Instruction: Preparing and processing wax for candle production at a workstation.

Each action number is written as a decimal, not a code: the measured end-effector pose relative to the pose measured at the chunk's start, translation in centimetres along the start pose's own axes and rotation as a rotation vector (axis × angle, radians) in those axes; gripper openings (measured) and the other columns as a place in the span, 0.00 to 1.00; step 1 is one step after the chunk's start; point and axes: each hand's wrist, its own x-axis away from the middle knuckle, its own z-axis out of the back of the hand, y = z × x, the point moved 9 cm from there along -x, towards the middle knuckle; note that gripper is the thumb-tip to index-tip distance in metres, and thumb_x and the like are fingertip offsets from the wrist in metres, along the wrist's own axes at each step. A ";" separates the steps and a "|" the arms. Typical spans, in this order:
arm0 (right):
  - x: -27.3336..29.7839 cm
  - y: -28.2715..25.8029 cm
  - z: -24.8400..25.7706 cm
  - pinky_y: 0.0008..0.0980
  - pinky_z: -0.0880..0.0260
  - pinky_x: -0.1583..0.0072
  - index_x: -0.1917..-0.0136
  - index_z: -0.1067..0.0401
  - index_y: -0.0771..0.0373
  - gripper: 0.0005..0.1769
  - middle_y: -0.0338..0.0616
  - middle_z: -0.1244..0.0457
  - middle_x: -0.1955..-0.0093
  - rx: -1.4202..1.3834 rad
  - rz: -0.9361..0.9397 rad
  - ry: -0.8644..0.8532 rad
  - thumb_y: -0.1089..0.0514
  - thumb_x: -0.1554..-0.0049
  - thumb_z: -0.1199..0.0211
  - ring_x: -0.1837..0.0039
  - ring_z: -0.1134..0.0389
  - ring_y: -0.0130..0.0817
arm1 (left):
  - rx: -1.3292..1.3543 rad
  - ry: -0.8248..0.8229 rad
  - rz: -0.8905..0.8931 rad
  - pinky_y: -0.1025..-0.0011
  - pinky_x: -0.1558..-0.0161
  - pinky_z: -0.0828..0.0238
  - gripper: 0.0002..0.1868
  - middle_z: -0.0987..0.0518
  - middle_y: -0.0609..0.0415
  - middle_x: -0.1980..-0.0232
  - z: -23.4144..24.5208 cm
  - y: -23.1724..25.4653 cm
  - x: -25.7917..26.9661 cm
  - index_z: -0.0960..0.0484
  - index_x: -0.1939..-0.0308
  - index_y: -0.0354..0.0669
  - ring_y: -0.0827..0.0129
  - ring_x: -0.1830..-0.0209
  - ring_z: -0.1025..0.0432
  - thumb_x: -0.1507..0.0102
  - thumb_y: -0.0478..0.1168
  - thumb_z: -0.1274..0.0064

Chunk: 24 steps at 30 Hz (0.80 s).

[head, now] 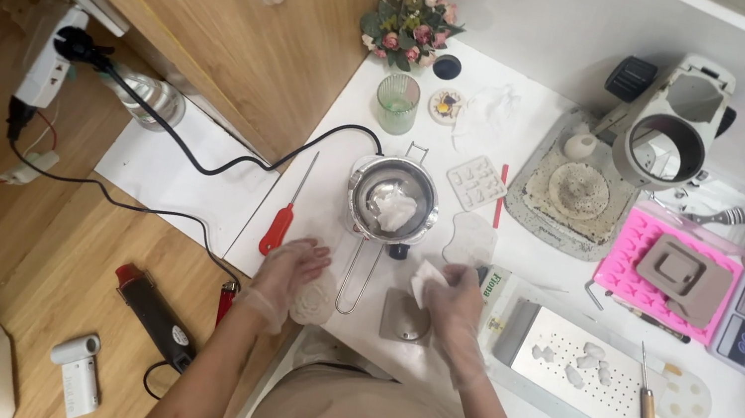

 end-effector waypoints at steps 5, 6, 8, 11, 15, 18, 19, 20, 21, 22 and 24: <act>-1.7 -1.5 -2.2 0.35 0.28 0.47 0.44 0.27 0.68 0.19 0.53 0.30 0.53 0.224 -0.048 0.027 0.57 0.47 0.33 0.52 0.28 0.40 | 0.061 -0.263 0.203 0.62 0.27 0.41 0.29 0.32 0.37 0.28 -3.0 -5.4 -7.6 0.43 0.29 0.27 0.55 0.28 0.33 0.27 0.46 0.63; -1.6 -1.6 -2.3 0.35 0.29 0.47 0.46 0.26 0.68 0.19 0.54 0.29 0.54 0.217 -0.076 0.034 0.55 0.47 0.32 0.52 0.28 0.40 | 0.158 -0.255 0.213 0.59 0.29 0.39 0.28 0.31 0.36 0.30 -3.3 -6.3 -9.3 0.40 0.30 0.29 0.52 0.31 0.32 0.28 0.46 0.63; -2.0 -0.6 -2.9 0.35 0.29 0.46 0.47 0.25 0.67 0.18 0.55 0.29 0.54 0.206 -0.107 0.041 0.53 0.46 0.32 0.52 0.28 0.41 | 0.251 -0.247 0.226 0.55 0.31 0.37 0.27 0.30 0.34 0.32 -3.7 -7.7 -11.6 0.38 0.32 0.30 0.49 0.34 0.31 0.29 0.47 0.62; -3.5 2.4 -3.8 0.35 0.29 0.47 0.48 0.24 0.67 0.17 0.54 0.29 0.54 0.063 -0.064 0.091 0.54 0.47 0.33 0.52 0.28 0.40 | 0.240 -0.280 0.276 0.57 0.35 0.34 0.25 0.27 0.41 0.38 -4.4 -10.1 -13.4 0.33 0.34 0.36 0.56 0.39 0.30 0.29 0.49 0.61; -4.9 4.6 -3.7 0.34 0.30 0.48 0.47 0.24 0.67 0.15 0.54 0.29 0.55 0.023 -0.021 0.218 0.58 0.45 0.37 0.53 0.28 0.38 | 0.283 -0.325 0.197 0.61 0.42 0.32 0.18 0.24 0.47 0.47 -5.6 -9.7 -12.8 0.28 0.39 0.36 0.63 0.47 0.30 0.27 0.45 0.55; -4.7 4.7 -3.8 0.34 0.31 0.52 0.47 0.25 0.68 0.14 0.52 0.30 0.57 -0.051 -0.046 0.263 0.61 0.47 0.36 0.56 0.30 0.35 | 0.249 -0.290 0.162 0.63 0.41 0.31 0.17 0.22 0.51 0.48 -5.3 -9.9 -12.8 0.26 0.40 0.38 0.65 0.46 0.28 0.29 0.44 0.58; -4.6 4.8 -4.0 0.33 0.32 0.54 0.47 0.26 0.69 0.15 0.51 0.31 0.58 -0.120 -0.061 0.268 0.63 0.48 0.35 0.58 0.31 0.33 | 0.260 -0.270 0.155 0.63 0.41 0.31 0.16 0.22 0.50 0.48 -5.0 -10.4 -13.3 0.26 0.41 0.38 0.65 0.46 0.28 0.28 0.43 0.59; -4.7 5.1 -4.3 0.33 0.32 0.54 0.47 0.26 0.69 0.15 0.51 0.31 0.58 -0.126 -0.065 0.275 0.63 0.48 0.35 0.58 0.31 0.33 | 0.252 -0.276 0.158 0.63 0.41 0.31 0.16 0.22 0.50 0.48 -5.1 -10.6 -13.5 0.26 0.41 0.38 0.65 0.46 0.28 0.28 0.43 0.59; -4.9 5.6 -4.7 0.32 0.33 0.56 0.47 0.25 0.69 0.15 0.49 0.32 0.59 -0.216 -0.072 0.266 0.64 0.48 0.35 0.59 0.33 0.31 | 0.251 -0.247 0.157 0.64 0.42 0.31 0.16 0.22 0.51 0.49 -5.0 -10.9 -13.9 0.26 0.41 0.40 0.65 0.47 0.27 0.28 0.43 0.58; -5.1 6.1 -5.1 0.31 0.34 0.58 0.47 0.25 0.70 0.14 0.47 0.32 0.60 -0.306 -0.078 0.257 0.65 0.48 0.35 0.61 0.35 0.28 | 0.250 -0.219 0.156 0.64 0.43 0.31 0.15 0.22 0.52 0.49 -4.8 -11.2 -14.2 0.26 0.42 0.41 0.65 0.48 0.27 0.28 0.43 0.58; -4.9 6.3 -5.4 0.30 0.35 0.59 0.47 0.25 0.69 0.14 0.46 0.33 0.61 -0.342 -0.091 0.263 0.65 0.48 0.35 0.62 0.35 0.27 | 0.218 -0.201 0.139 0.65 0.45 0.29 0.15 0.21 0.51 0.51 -4.3 -11.9 -15.1 0.25 0.43 0.38 0.64 0.50 0.25 0.28 0.43 0.57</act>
